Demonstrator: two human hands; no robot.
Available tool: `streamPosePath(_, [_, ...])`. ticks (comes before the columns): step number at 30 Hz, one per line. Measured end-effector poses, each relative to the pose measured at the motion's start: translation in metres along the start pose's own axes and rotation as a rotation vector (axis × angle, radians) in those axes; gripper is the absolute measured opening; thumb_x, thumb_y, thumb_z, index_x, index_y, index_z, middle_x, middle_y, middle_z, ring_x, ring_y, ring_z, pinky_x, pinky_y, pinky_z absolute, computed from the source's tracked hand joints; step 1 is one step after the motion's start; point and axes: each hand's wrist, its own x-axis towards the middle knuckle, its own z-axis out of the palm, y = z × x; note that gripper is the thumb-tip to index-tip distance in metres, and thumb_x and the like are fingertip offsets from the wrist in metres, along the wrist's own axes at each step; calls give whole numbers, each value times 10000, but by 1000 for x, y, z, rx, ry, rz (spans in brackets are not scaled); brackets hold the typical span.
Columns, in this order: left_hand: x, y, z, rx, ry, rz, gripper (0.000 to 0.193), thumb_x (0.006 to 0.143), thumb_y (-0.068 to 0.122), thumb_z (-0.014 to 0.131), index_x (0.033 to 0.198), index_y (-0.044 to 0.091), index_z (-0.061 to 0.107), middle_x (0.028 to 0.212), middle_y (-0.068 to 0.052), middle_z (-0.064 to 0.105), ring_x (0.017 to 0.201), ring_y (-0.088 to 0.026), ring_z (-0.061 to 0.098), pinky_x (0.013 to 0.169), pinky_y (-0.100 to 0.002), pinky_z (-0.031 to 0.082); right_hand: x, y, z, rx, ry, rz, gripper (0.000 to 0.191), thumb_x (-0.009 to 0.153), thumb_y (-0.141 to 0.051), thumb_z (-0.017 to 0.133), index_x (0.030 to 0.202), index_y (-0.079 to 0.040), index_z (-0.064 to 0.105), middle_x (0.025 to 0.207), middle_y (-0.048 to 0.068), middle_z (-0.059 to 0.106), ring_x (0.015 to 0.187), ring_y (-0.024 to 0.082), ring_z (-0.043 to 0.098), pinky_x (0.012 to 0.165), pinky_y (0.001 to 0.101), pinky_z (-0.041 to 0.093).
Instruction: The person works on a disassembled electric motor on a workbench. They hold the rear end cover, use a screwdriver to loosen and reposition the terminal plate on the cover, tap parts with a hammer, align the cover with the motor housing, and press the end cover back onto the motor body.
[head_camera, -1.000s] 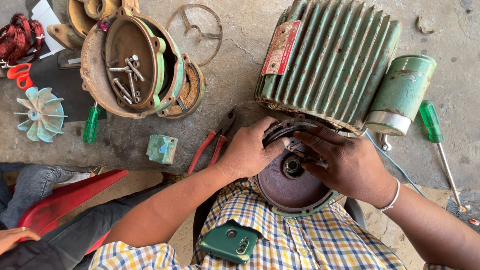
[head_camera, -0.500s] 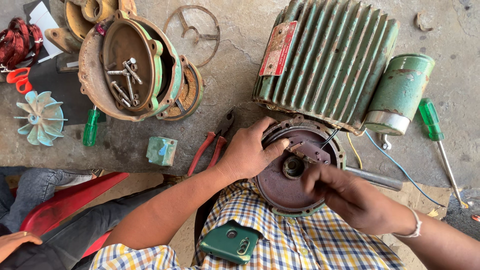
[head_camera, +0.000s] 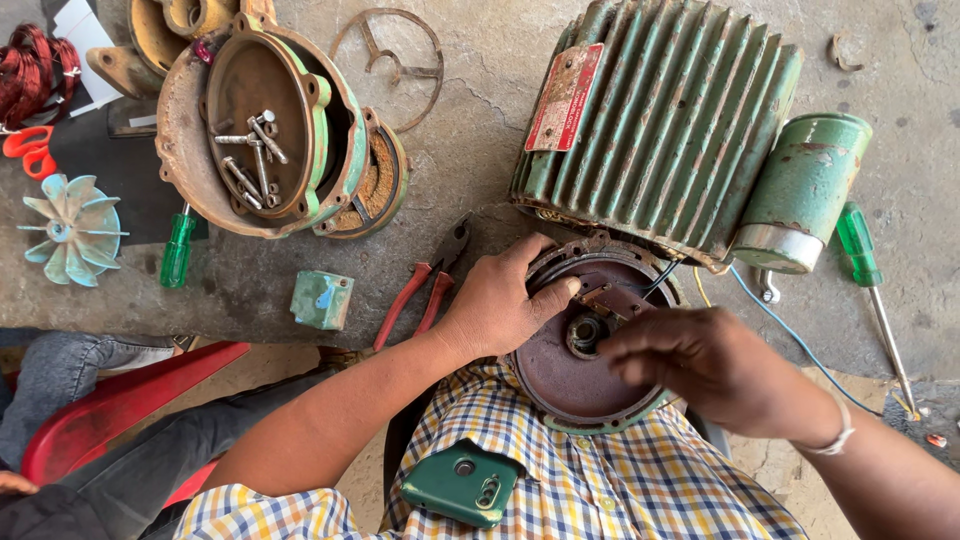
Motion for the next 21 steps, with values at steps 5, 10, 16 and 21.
streamPosePath(5, [0,-1,0,19,-3,-3,476,934,411,711,1215,44,597,1019,-169,762,956,-357,754,803,-451,596,4,-15,1,-307,381,-234,199,864,55,685,1027,-43,744,1029,99,783,900,191,780,750,290,619])
streamPosePath(10, [0,0,0,8,-38,-40,489,934,429,701,1222,50,591,1009,-163,760,945,-334,769,802,-443,600,4,-29,8,-362,586,-304,197,884,48,725,1050,-56,741,1070,114,758,880,180,766,740,274,615])
streamPosePath(16, [-1,1,0,18,-21,-43,501,926,411,715,1243,45,587,1020,-176,756,964,-350,760,808,-445,599,13,-26,16,-413,483,-262,240,829,44,714,1040,-57,764,1037,111,741,884,230,750,749,323,609])
streamPosePath(21, [-1,2,1,23,-4,-54,493,902,373,739,1246,52,591,1029,-187,754,970,-363,753,820,-448,594,25,-10,24,-610,445,-321,300,865,-65,798,1134,-27,669,930,106,709,829,305,713,715,417,574])
